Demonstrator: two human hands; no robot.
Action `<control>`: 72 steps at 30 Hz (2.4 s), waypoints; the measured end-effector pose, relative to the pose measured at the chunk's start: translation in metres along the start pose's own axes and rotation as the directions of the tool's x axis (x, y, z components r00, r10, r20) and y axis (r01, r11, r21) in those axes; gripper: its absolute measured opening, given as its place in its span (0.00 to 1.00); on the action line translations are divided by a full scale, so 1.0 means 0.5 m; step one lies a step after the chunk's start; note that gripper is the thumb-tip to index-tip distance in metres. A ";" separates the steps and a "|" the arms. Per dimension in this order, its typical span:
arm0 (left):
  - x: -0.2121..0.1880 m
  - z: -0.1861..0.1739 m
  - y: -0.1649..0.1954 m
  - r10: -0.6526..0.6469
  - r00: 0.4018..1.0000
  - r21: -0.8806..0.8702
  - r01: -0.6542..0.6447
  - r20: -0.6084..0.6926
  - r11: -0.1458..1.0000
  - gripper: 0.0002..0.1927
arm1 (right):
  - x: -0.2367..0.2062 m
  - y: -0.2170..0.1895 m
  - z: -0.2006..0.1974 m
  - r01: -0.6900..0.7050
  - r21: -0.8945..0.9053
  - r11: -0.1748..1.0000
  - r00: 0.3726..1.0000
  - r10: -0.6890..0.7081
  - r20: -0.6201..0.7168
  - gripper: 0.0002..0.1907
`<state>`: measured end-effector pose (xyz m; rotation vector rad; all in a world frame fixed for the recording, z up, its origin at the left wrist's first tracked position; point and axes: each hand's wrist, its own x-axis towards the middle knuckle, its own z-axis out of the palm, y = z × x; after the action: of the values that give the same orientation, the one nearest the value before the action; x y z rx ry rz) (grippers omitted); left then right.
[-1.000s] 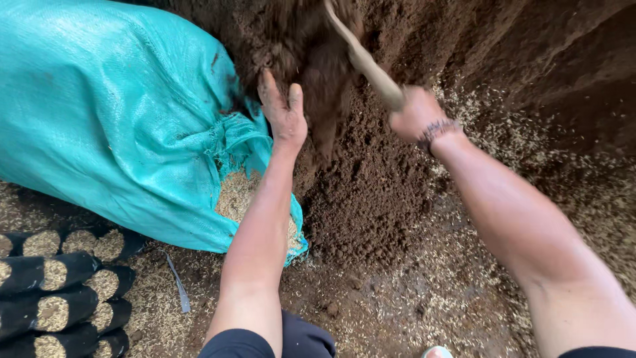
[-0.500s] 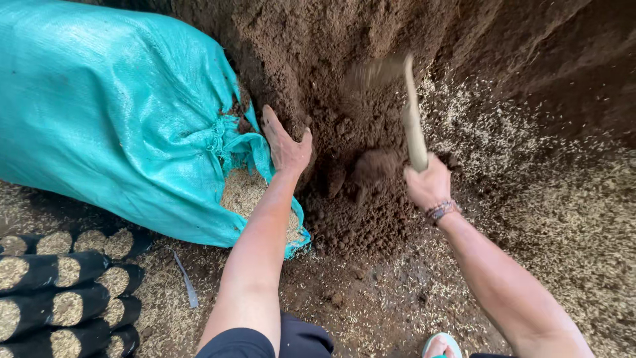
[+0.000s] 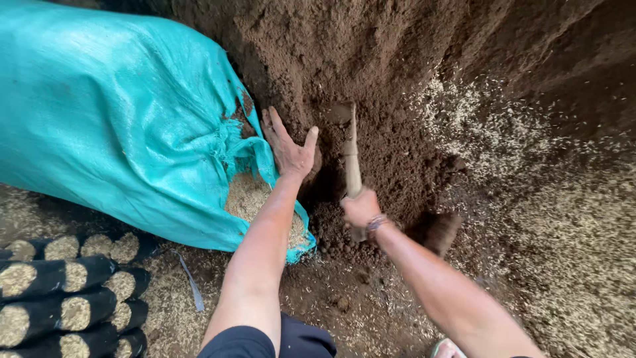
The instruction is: The person uses a hoe and a scoop to transfer wood shavings from a large pile into a large teal sack. They repeatedly scoop and pour the shavings, occasionally using their hands to guide the material into the sack.
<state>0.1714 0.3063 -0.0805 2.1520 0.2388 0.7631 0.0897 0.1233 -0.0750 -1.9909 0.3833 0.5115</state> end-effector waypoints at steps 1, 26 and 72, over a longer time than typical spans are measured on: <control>0.002 -0.003 0.009 0.011 1.000 0.003 -0.011 0.012 1.000 0.56 | 0.017 0.021 -0.027 0.018 -0.050 0.999 0.998 -0.015 0.058 0.16; -0.211 0.045 0.094 0.216 0.600 0.271 -0.614 0.770 0.741 0.22 | -0.062 0.095 -0.225 -0.011 -0.521 0.853 0.956 -0.143 -0.256 0.17; -0.595 0.068 0.211 -0.395 0.434 0.370 0.145 0.810 0.918 0.14 | -0.362 0.321 -0.275 -0.266 0.379 0.886 0.902 0.368 -0.228 0.08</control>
<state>-0.0548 0.0942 -0.1477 2.3608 0.1215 -0.6704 -0.1161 -0.0627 -0.0489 -1.6689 0.9388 0.3213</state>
